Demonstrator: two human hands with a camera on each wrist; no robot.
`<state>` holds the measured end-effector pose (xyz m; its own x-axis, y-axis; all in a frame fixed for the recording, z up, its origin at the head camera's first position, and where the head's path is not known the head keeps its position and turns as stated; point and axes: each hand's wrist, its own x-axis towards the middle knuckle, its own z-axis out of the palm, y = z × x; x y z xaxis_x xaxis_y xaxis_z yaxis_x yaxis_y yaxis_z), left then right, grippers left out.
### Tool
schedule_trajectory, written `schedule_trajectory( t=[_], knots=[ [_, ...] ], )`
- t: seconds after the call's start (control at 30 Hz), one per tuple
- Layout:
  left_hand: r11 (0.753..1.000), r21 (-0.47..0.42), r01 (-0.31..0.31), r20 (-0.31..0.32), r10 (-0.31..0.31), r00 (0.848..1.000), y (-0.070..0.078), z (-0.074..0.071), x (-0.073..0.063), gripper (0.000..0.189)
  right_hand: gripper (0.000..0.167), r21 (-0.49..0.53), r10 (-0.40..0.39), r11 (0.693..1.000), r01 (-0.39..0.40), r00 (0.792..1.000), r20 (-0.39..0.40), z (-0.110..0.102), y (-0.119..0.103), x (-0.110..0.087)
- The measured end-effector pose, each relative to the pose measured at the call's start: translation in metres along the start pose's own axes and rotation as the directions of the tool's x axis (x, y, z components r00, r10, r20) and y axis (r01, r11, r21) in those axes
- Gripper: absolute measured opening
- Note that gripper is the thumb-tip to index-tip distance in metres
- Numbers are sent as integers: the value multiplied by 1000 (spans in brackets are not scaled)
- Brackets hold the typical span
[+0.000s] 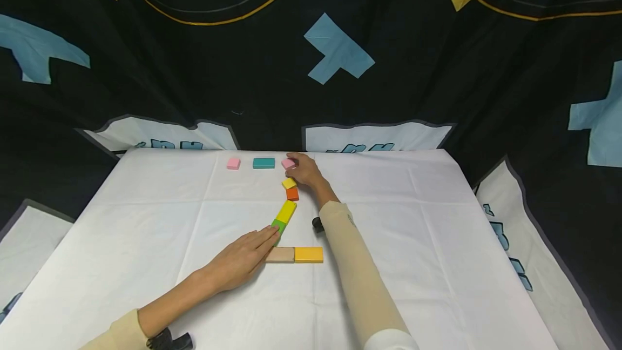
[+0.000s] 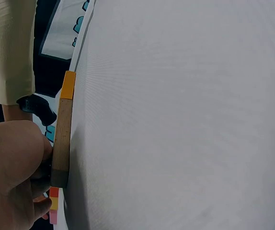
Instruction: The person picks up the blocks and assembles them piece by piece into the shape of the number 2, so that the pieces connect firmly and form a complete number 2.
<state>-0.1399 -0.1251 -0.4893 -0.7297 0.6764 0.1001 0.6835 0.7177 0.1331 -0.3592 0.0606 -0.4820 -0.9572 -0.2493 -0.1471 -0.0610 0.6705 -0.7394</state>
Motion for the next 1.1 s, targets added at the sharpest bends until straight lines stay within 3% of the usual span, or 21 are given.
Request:
schedule_trajectory(
  t=[0.3, 1.1],
  knots=[
    [1000, -10, 4, -1, -4, 1000, 0, 1, -1, 48, 46, -43, -40, 998, 39, 999, -8, 2, 0, 1],
    [1000, -3, -1, -11, 1, 1000, 0, 1, -1, 48, 33, -53, -20, 998, 20, 1000, -10, -2, 5, 5]
  ],
)
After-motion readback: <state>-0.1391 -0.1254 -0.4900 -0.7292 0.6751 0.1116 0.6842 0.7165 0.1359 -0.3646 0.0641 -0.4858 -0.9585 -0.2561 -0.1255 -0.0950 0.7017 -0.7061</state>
